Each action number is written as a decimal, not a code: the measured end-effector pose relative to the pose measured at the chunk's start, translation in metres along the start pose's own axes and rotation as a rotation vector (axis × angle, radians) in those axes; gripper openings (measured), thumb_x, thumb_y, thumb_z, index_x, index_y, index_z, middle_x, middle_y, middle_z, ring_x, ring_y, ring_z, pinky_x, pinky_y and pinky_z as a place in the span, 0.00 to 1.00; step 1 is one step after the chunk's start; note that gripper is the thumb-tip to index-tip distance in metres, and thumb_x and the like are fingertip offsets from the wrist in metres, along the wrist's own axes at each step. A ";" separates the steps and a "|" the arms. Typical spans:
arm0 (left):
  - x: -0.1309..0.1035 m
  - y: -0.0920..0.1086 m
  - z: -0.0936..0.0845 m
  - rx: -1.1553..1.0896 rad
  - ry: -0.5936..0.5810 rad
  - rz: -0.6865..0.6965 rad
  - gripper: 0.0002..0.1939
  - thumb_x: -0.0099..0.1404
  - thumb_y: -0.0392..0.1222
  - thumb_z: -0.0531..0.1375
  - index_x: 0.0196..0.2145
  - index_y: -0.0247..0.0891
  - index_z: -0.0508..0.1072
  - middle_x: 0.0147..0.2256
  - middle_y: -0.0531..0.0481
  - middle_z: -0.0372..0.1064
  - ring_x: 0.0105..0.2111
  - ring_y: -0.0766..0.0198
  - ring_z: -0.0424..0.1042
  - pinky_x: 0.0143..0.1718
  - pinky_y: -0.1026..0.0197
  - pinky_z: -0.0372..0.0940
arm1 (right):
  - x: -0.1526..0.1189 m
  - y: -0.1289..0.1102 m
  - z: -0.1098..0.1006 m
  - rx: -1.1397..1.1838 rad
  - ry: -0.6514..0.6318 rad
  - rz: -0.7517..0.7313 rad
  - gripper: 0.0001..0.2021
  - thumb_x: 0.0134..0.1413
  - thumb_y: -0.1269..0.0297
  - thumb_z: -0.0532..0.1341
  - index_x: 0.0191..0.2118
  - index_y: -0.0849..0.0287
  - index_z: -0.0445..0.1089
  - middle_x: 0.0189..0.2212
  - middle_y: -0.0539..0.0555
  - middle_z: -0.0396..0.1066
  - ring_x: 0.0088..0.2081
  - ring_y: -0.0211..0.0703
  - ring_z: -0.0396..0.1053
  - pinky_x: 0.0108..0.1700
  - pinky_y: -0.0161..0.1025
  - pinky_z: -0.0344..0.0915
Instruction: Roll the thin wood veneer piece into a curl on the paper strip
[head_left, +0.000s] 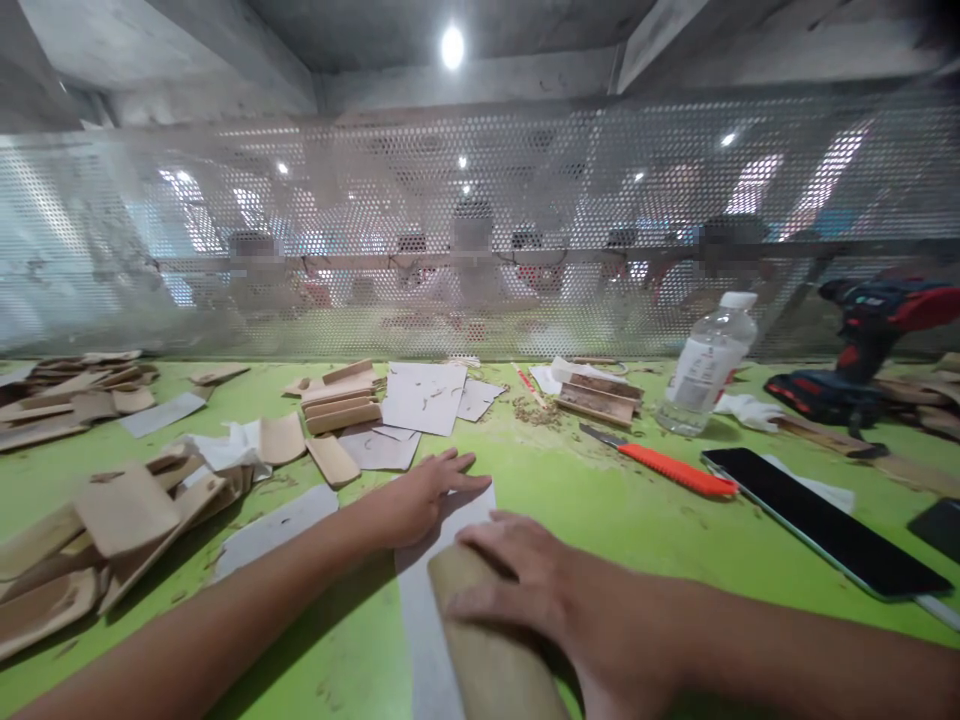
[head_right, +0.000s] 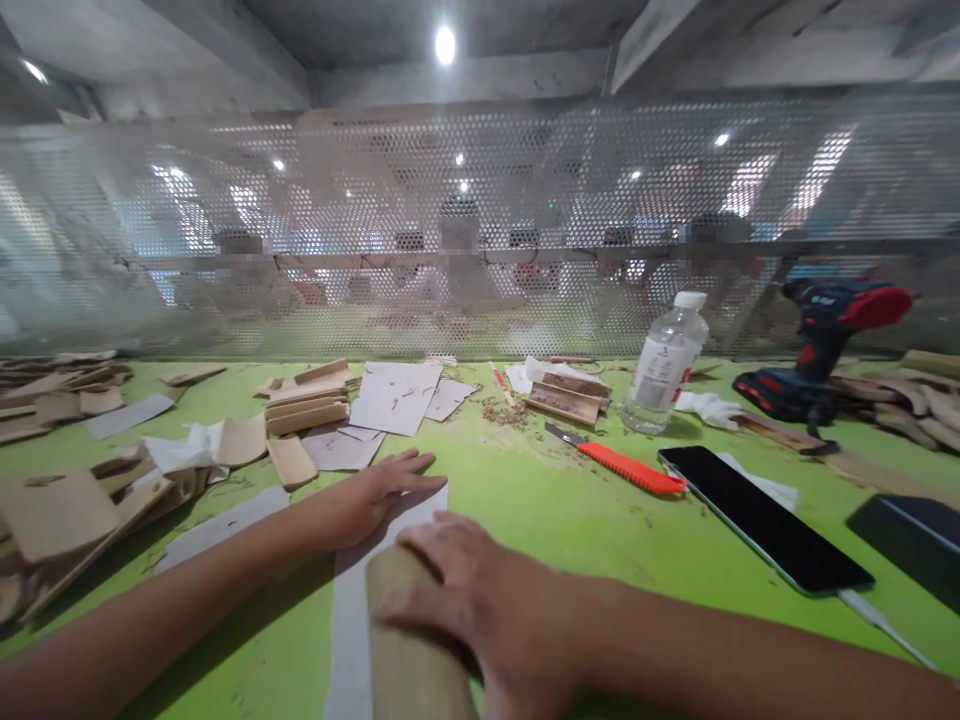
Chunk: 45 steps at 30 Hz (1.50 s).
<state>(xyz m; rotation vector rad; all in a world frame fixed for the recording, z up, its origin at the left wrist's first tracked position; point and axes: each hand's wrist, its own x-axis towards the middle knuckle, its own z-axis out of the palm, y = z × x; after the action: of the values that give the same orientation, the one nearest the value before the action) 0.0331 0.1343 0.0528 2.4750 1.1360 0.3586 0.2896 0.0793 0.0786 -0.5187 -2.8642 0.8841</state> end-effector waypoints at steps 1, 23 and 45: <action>0.000 0.001 0.000 -0.001 0.004 0.003 0.36 0.68 0.23 0.51 0.66 0.51 0.69 0.71 0.49 0.52 0.72 0.48 0.51 0.68 0.37 0.51 | 0.000 0.000 -0.002 -0.021 0.044 0.063 0.59 0.25 0.38 0.76 0.68 0.54 0.64 0.71 0.72 0.47 0.69 0.81 0.50 0.66 0.73 0.48; 0.000 0.000 0.003 0.104 -0.001 0.049 0.32 0.70 0.31 0.57 0.69 0.45 0.66 0.71 0.41 0.54 0.70 0.39 0.53 0.67 0.36 0.54 | 0.003 0.000 0.001 -0.015 0.070 0.103 0.63 0.26 0.36 0.76 0.71 0.56 0.60 0.73 0.73 0.41 0.70 0.81 0.46 0.67 0.72 0.48; 0.000 0.009 0.002 0.179 0.035 0.104 0.31 0.69 0.38 0.62 0.68 0.36 0.66 0.69 0.34 0.56 0.69 0.40 0.56 0.68 0.41 0.55 | 0.002 -0.009 0.001 -0.015 -0.039 0.121 0.65 0.25 0.36 0.76 0.72 0.57 0.59 0.74 0.75 0.39 0.71 0.82 0.46 0.68 0.71 0.47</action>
<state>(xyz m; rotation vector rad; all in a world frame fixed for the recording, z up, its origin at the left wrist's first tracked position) 0.0399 0.1287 0.0549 2.7017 1.0988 0.3439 0.2845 0.0727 0.0830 -0.6902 -2.9025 0.9002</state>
